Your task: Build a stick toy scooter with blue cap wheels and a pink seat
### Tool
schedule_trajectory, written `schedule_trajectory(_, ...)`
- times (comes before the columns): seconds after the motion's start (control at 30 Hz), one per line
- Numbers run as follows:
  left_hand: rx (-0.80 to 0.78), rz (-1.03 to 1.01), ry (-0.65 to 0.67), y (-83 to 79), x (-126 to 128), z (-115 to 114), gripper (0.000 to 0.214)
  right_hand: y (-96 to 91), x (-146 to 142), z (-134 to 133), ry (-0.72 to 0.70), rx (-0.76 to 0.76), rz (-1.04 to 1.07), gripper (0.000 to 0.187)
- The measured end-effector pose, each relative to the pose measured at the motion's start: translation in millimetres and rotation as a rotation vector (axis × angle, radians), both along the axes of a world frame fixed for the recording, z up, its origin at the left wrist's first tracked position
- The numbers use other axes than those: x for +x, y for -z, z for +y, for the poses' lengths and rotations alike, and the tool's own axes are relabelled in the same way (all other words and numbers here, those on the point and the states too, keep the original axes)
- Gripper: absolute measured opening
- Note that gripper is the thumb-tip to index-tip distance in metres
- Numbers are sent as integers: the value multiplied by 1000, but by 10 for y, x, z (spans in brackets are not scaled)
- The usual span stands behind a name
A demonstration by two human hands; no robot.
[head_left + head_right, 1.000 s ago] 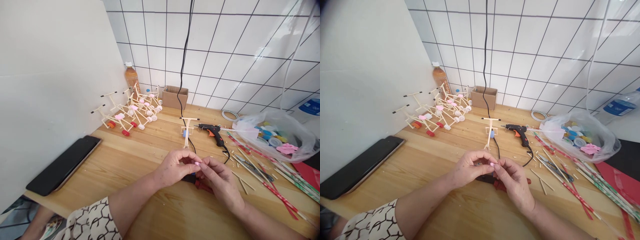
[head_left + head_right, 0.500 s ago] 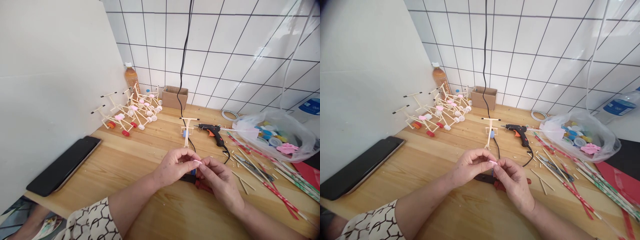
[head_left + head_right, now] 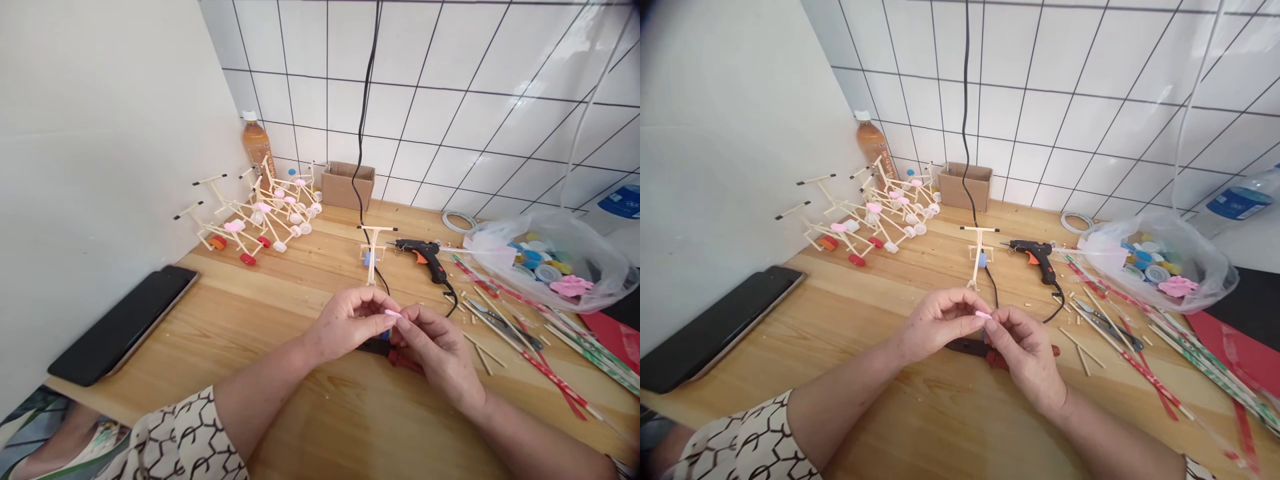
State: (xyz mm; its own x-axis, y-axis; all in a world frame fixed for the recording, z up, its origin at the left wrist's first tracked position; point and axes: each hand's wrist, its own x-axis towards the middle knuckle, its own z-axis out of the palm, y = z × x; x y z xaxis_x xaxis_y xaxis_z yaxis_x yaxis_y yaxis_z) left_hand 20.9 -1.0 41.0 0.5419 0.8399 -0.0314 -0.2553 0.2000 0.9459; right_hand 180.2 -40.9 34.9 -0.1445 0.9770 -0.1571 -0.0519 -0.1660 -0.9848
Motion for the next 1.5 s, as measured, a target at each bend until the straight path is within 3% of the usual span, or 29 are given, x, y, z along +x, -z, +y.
schedule_trajectory(0.2, 84, 23, -54, -24, -25, 42, 11, -3, 13, 16, 1, 36, -8, 26)
schedule_trajectory(0.4, 52, 61, -73, -35, -23, 35, 10, 51, 58, 29, -18, 83, 52, 23)
schedule_trajectory(0.83, 39, -13, -2, -21, -15, 22, 13, 23, 12, 21, -3, 34, 35, 24)
schedule_trajectory(1.23, 169, 208, -57, -51, -23, -8, 12, 45, 12, 22, -19, -40, 54, 26)
schedule_trajectory(1.5, 199, 190, -74, -59, -26, -16, 8, 43, 25, 16, -36, -84, 77, 25)
